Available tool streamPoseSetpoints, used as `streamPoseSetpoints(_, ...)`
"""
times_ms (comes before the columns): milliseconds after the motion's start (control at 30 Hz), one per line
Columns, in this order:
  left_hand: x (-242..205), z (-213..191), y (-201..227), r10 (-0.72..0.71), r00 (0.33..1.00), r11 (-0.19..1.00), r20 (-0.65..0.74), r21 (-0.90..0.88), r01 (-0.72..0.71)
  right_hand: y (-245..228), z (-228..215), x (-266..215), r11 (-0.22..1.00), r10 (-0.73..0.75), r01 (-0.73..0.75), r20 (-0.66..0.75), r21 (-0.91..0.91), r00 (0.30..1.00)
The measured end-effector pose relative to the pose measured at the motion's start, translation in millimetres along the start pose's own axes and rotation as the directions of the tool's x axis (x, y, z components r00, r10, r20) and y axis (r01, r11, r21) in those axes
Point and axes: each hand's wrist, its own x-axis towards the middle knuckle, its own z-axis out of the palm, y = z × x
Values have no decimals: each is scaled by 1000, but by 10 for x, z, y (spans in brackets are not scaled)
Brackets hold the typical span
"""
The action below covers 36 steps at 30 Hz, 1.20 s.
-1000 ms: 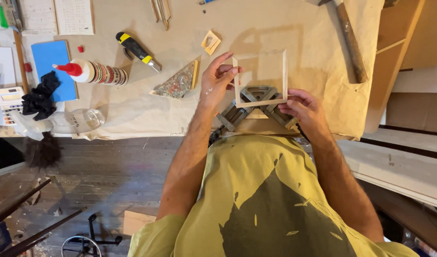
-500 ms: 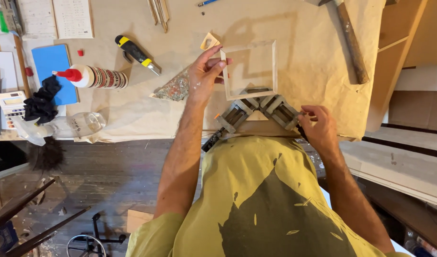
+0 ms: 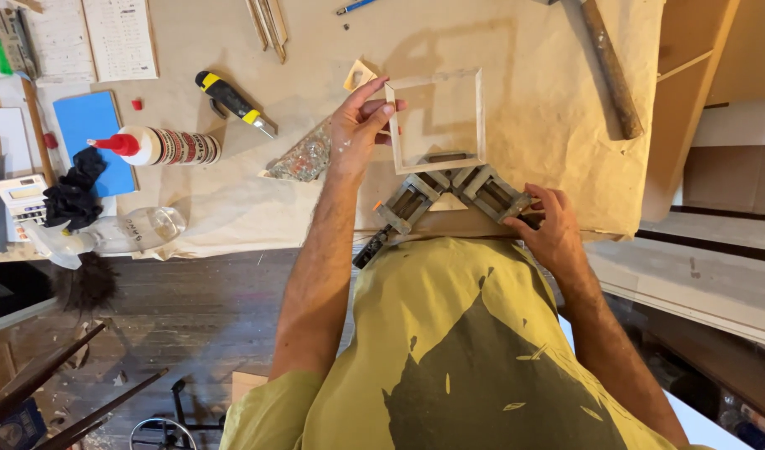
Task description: Assembling a small wooden frame by measuring, applying glue, and using a corner clamp to secure the joints.
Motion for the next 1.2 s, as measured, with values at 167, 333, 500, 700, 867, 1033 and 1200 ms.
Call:
streamPoseSetpoints(167, 10, 0, -54, -18, 1000, 1000, 6, -14, 18, 30, 2, 13, 1000, 12, -12, 23, -3, 1000)
streamPoseSetpoints(333, 114, -125, -365, 47, 994, 996, 97, -85, -39, 409, 173, 153, 989, -144, 149, -198, 13, 970)
streamPoseSetpoints(500, -72, 167, -614, -59, 993, 985, 104, -153, 75, -295, -63, 375, 919, 70, -65, 3, 388, 998)
streamPoseSetpoints(700, -171, 166, -697, -138, 988, 971, 73, -187, 149, -350, -33, 514, 833, 127, -258, 286, 489, 950)
streamPoseSetpoints(867, -229, 25, -670, -196, 978, 964, 72, -168, 205, -312, 73, 618, 759, 103, -268, 297, 594, 949)
streamPoseSetpoints(1033, -249, -41, -661, -183, 983, 983, -20, -34, 182, -115, 81, 994, 663, 188, -211, 113, 719, 976)
streamPoseSetpoints(1200, -198, -121, -784, -233, 967, 969, -102, 64, 240, -109, -284, 1836, 667, 210, -54, -117, 743, 971)
